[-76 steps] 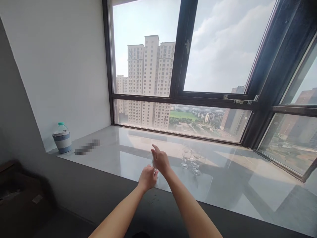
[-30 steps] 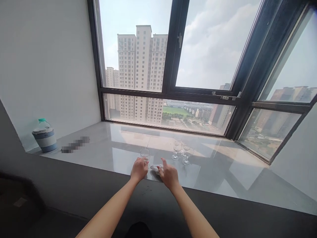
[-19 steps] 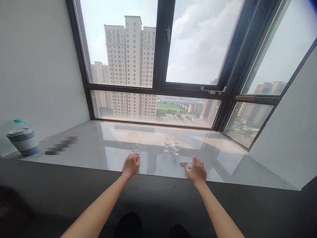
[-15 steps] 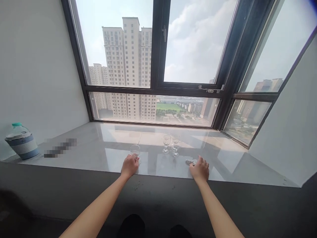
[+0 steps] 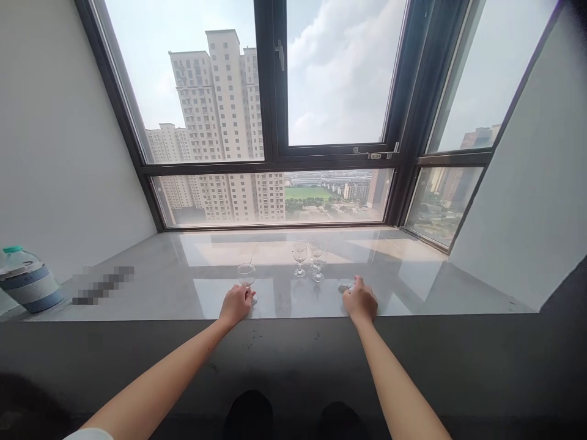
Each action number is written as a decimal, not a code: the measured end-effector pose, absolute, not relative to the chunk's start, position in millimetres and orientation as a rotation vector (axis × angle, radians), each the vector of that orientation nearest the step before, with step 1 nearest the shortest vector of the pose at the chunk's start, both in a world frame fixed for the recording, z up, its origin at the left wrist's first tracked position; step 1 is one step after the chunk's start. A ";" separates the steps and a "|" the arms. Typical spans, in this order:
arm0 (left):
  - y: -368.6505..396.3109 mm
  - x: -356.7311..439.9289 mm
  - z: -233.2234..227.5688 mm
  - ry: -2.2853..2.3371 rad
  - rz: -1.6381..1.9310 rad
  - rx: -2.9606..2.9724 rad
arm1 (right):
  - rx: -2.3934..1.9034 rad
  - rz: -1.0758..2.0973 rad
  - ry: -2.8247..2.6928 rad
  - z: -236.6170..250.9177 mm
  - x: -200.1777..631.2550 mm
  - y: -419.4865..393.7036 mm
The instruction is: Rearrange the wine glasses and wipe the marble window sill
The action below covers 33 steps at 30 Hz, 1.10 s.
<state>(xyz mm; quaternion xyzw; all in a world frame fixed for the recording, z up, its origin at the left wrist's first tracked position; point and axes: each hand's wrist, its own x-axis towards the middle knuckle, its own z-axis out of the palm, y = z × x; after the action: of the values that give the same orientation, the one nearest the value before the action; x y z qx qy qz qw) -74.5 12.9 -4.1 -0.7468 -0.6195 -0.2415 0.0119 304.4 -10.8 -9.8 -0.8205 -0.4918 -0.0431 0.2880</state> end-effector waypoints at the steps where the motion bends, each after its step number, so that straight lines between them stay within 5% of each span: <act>1: 14.9 -74.6 -3.5 -1.928 -0.737 -2.336 | -2.189 -0.118 -1.317 -9.0 304.0 -11.1; 19: 70.1 76.9 2.0 -1.878 -0.721 -2.582 | -2.166 -0.069 -1.317 -2.6 302.3 -14.7; 33: 76.5 93.1 -2.8 -1.821 -0.674 -2.440 | -2.166 -0.050 -1.313 0.0 302.3 -16.6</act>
<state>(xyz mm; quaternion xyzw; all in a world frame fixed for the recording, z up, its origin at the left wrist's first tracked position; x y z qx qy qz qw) 93.1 76.5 -2.8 -0.7824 -0.5839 -0.2163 0.0118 302.3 -16.6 0.0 -0.8158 -0.4944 -0.0187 0.2995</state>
